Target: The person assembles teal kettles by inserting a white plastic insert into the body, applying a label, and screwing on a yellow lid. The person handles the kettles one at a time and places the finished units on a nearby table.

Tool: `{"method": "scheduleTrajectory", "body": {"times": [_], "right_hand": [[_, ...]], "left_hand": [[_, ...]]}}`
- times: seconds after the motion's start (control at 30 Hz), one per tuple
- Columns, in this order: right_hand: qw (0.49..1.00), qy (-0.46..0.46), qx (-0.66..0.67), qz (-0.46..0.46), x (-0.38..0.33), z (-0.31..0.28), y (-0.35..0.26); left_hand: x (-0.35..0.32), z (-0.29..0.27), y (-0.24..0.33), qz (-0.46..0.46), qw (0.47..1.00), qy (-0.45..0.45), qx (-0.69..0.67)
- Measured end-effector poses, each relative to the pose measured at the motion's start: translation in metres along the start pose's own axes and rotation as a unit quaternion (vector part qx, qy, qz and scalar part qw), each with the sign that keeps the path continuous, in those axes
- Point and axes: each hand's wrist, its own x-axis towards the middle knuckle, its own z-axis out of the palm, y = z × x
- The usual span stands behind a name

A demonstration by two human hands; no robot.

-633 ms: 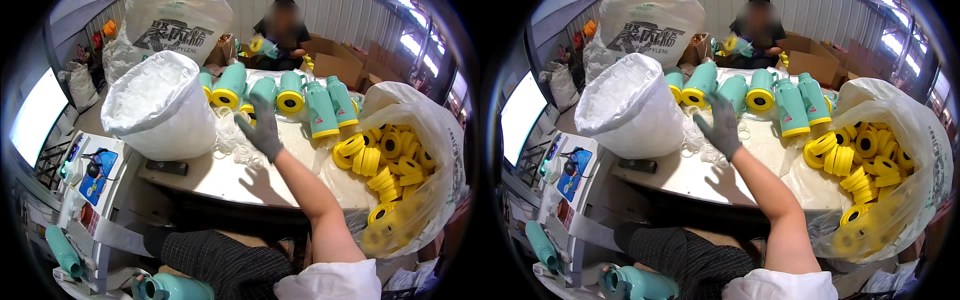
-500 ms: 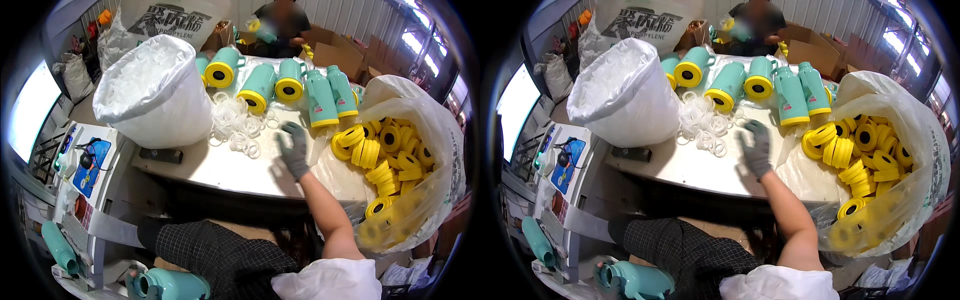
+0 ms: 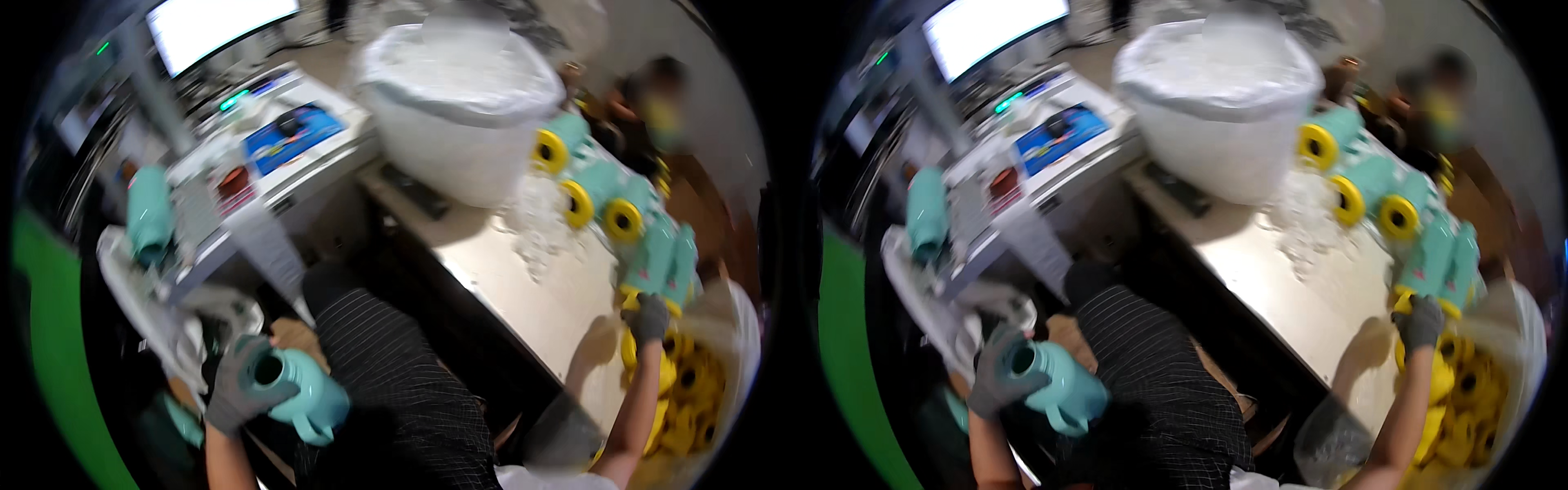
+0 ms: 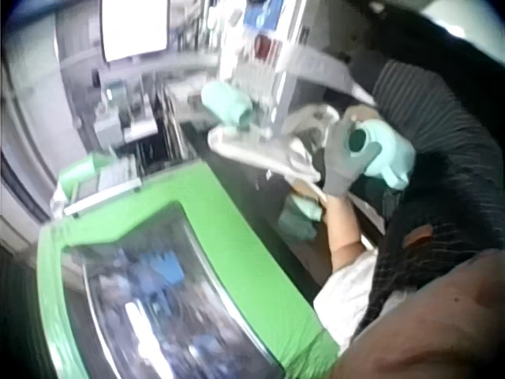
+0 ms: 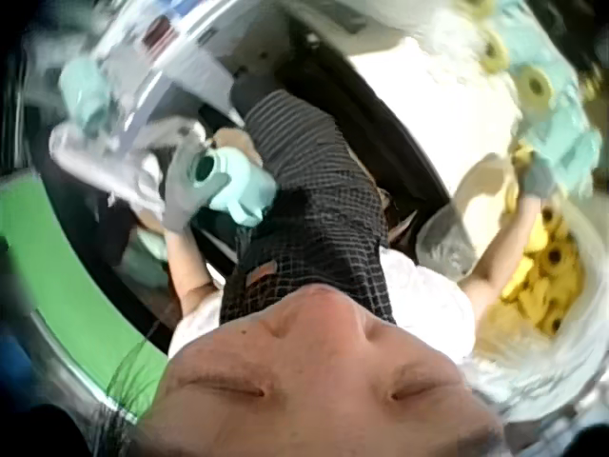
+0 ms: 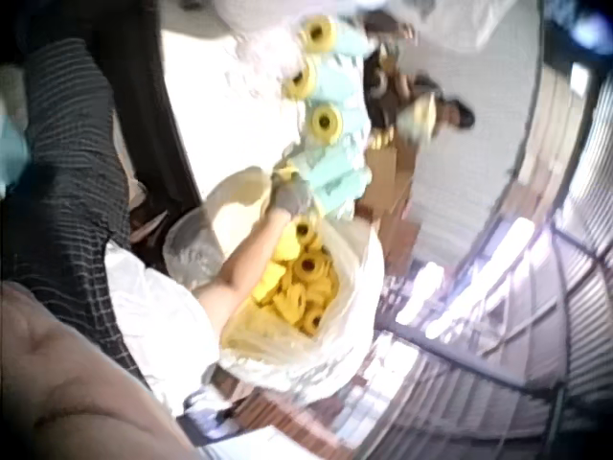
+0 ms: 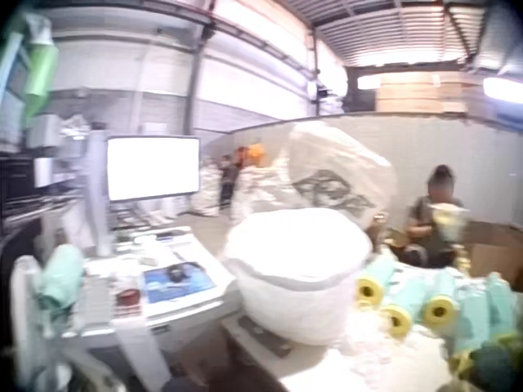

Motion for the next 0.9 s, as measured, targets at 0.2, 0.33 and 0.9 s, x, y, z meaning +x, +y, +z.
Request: {"method": "scheduleTrajectory", "body": {"times": [0.2,0.33,0.9], "right_hand": [[0.67,-0.258,0.69,-0.095,-0.043,-0.061,-0.233],[0.599,-0.186,0.764,-0.149,-0.077,-0.094,-0.382],[0.554,-0.027,0.709,-0.434,-0.135,-0.141,-0.435]], "left_hand": [[-0.026,-0.006,-0.031,-0.063,0.947,0.292,-0.12],[-0.07,0.044,-0.101,-0.111,0.813,0.372,-0.433],[-0.066,0.107,-0.104,-0.136,0.88,0.373,-0.262]]}}
